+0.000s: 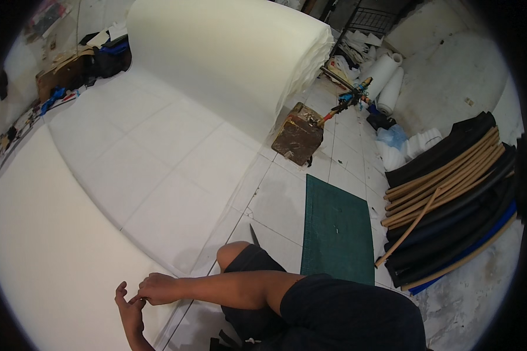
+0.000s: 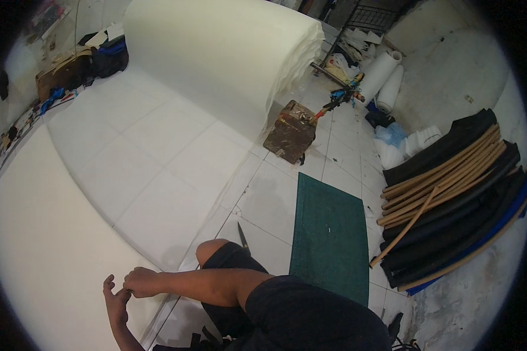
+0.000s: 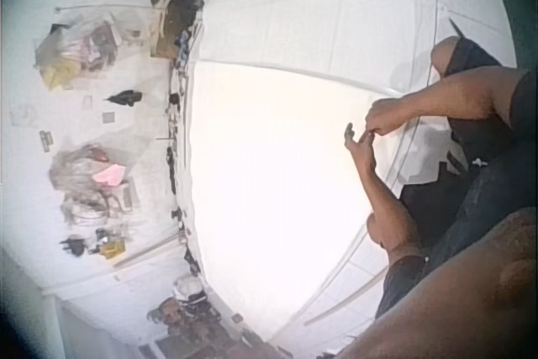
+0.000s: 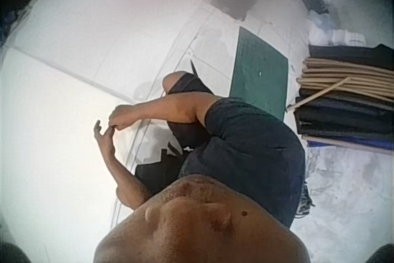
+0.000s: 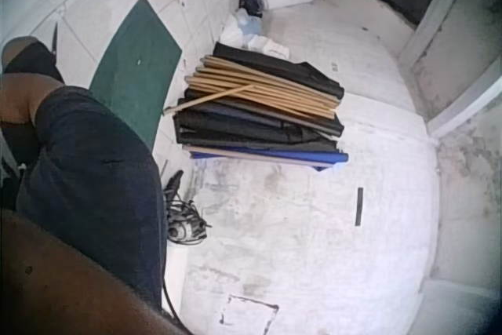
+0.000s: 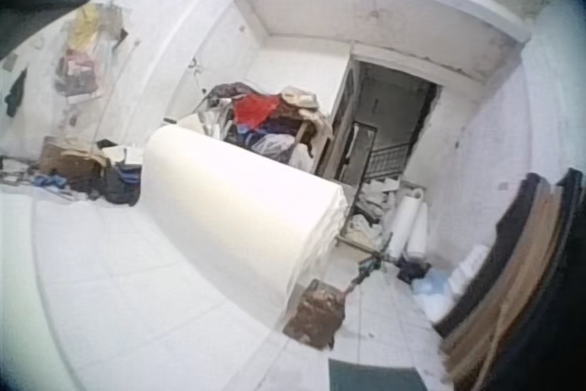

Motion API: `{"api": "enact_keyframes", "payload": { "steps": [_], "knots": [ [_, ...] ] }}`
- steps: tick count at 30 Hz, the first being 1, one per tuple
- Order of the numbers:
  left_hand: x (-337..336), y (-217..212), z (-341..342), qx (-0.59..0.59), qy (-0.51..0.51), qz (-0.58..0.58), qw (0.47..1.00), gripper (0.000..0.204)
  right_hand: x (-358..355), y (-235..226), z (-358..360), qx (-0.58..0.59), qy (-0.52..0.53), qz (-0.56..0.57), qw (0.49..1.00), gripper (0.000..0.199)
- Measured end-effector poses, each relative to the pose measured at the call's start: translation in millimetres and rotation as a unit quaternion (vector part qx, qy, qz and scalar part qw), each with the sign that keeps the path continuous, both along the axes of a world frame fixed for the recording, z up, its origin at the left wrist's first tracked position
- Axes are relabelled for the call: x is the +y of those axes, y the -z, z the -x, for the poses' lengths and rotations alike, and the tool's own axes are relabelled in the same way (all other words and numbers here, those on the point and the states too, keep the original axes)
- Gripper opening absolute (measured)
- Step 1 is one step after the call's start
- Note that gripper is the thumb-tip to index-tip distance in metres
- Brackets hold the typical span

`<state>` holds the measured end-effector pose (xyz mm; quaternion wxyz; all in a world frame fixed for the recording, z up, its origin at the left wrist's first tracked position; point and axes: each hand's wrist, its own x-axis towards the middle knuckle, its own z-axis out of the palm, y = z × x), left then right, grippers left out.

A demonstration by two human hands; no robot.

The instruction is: The person cuts a large sheet of foam with shears, unfolds the material, applies an adhesive using a brush, and then rolls the foam.

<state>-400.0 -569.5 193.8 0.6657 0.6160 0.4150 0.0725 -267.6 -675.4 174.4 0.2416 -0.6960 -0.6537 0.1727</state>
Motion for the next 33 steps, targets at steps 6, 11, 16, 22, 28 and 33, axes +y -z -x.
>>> {"api": "enact_keyframes", "payload": {
  "steps": [6, 11, 16, 22, 28, 33],
  "knots": [
    [2.3, 2.8, 2.4, 0.009, 0.014, 0.008, 1.0, 0.078, 0.1, -9.6, 1.3, 0.024, -0.002, 0.006, 1.0, 0.009],
    [2.5, 2.5, 1.5, 0.023, 0.036, 0.008, 0.999, 0.081, 0.2, -14.4, -3.0, -0.013, -0.034, 0.023, 0.999, 0.012],
    [6.6, 4.5, 5.1, -0.001, 0.02, 0.005, 1.0, 0.081, 1.7, -11.0, -3.4, 0.034, -0.015, 0.018, 0.999, 0.01],
    [3.5, 0.7, 3.1, -0.003, 0.051, 0.029, 0.998, 0.083, -3.9, -8.4, -5.3, 0.051, -0.023, 0.002, 0.998, 0.013],
    [3.7, -5.2, 7.5, -0.004, 0.125, 0.015, 0.992, 0.082, -4.5, -27.6, -5.1, 0.061, -0.077, 0.036, 0.995, 0.012],
    [10.6, -6.7, 13.0, -0.032, 0.068, -0.044, 0.996, 0.063, 1.8, -13.8, -2.6, 0.175, -0.012, 0.041, 0.984, 0.018]
  ]
}}
